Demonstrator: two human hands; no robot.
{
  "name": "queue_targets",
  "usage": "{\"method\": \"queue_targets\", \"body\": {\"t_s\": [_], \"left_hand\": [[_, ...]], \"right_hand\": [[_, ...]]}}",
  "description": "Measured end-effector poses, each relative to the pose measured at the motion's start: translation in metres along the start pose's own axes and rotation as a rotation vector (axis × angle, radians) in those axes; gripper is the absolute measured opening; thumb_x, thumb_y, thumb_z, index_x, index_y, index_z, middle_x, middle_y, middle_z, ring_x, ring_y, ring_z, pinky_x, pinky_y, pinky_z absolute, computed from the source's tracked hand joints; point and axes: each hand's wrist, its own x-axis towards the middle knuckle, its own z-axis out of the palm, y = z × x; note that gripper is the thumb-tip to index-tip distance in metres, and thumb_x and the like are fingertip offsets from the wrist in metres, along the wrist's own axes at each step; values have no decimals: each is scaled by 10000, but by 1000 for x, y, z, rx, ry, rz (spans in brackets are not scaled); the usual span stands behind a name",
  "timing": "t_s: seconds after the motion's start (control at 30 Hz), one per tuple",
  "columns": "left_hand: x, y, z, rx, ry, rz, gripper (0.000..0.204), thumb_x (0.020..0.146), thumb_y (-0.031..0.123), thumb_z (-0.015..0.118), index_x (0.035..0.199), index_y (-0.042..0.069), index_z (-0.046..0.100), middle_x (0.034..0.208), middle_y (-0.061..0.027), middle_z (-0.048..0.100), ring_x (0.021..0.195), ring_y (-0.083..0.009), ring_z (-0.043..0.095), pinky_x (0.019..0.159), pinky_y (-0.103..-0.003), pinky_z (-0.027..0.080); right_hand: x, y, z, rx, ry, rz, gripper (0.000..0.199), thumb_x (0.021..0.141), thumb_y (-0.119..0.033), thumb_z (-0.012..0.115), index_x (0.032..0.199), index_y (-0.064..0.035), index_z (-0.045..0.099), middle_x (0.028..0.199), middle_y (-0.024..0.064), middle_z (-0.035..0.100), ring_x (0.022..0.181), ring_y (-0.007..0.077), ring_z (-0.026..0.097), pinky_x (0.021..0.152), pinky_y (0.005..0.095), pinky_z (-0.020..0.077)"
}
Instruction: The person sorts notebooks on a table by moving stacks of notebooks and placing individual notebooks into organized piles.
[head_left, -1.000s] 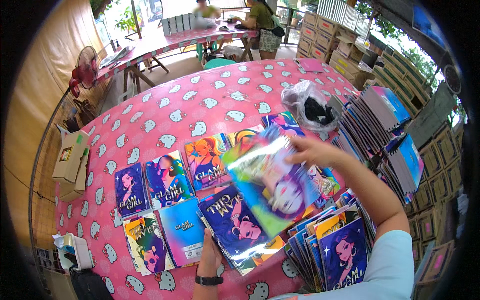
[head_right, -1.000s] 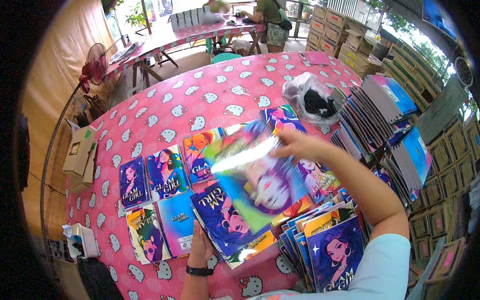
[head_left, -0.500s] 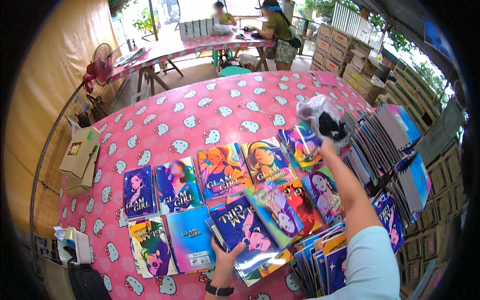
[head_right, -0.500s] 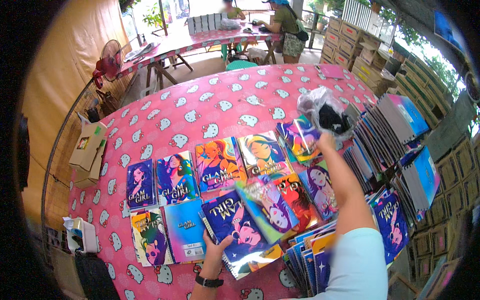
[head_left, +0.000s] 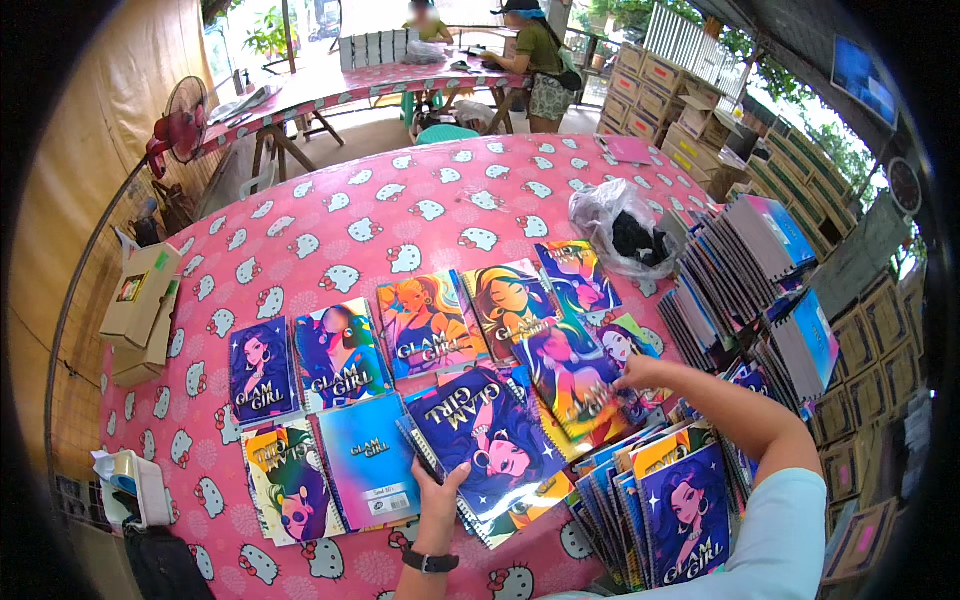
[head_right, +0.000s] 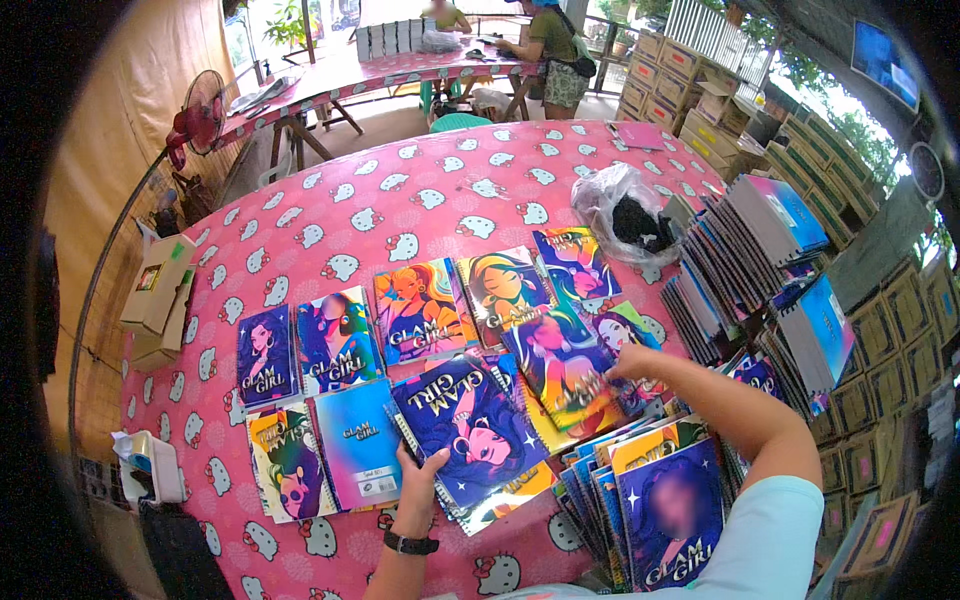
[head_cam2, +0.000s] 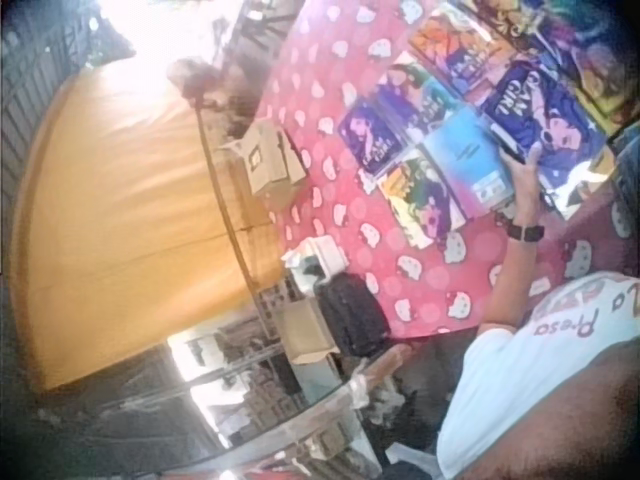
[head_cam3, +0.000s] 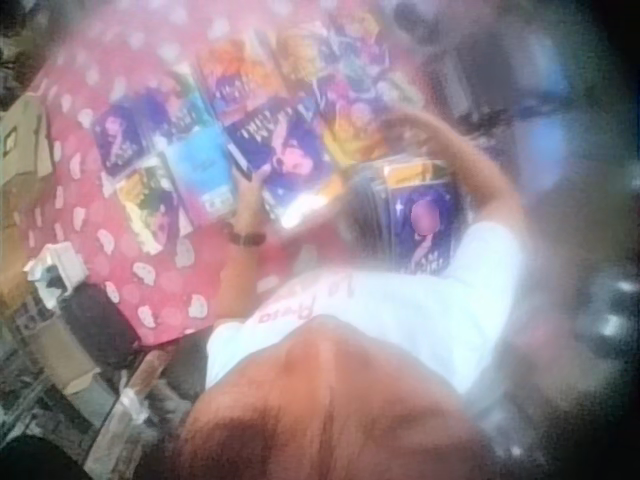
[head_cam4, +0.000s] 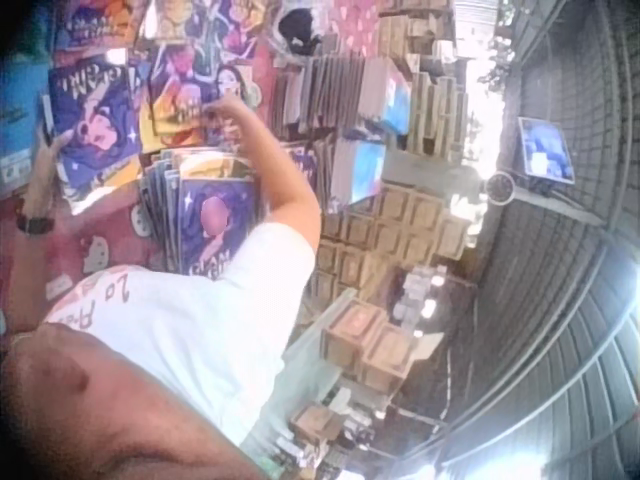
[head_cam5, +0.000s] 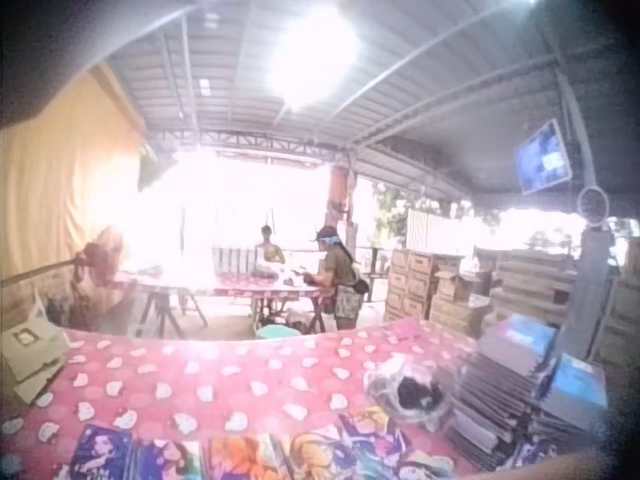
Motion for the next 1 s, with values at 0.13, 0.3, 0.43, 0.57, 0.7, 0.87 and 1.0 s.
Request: {"method": "queue_targets", "body": {"t_s": [0.13,0.3,0.43,0.57,0.7,0.87,1.0], "left_hand": [[-1,2,-1,5,-2,-22,867,722,128,697,1345,-15,111,1217,-150,395,1083,-220,454,933,-326,389],[2,-7,-2,-26,-28,-11,876,715,141,708,1343,-17,119,1229,-152,382,1099,-223,440,938,-334,386],[0,-4,-4,-38,-35,-9,873,720,156,720,1338,-23,131,1205,-152,407,1073,-221,459,936,-326,388],[2,-10,-14,-137,-122,-17,772,795,376,648,1318,-15,236,1192,-124,473,1095,-229,475,939,-338,392],[-6,20,-23,-442,-320,-161,745,816,625,463,1279,48,371,1221,-91,503,1124,-247,487,939,-398,406],[-1,-2,-24,-205,-160,-162,647,731,305,711,1213,55,358,1109,-69,531,1009,-217,540,875,-363,443],[-3,-4,-5,-28,24,-14,759,624,71,773,1205,-1,291,1026,-87,503,908,-187,531,832,-313,444]], "right_hand": [[-2,-38,-17,330,-3,68,734,642,-452,758,1083,89,532,995,199,608,914,270,585,842,359,452],[3,-45,-40,583,-24,-316,511,677,-238,762,1079,4,561,897,104,625,823,170,579,746,314,459],[-49,-77,-106,563,300,-505,342,718,-108,698,1023,-13,577,879,51,617,820,134,566,723,274,447],[-110,-113,-122,1068,108,-564,384,722,-154,718,1036,-30,536,915,48,595,811,104,561,718,258,466],[-109,-138,-65,961,-164,-296,428,721,-333,730,959,-20,561,893,76,593,815,120,587,613,288,507],[-24,-75,-41,129,-71,-48,862,576,-518,785,1136,58,471,973,200,612,757,279,640,541,339,524],[5,-66,4,29,66,21,955,463,-556,820,1106,66,488,1001,243,600,805,299,634,656,354,513]]}}
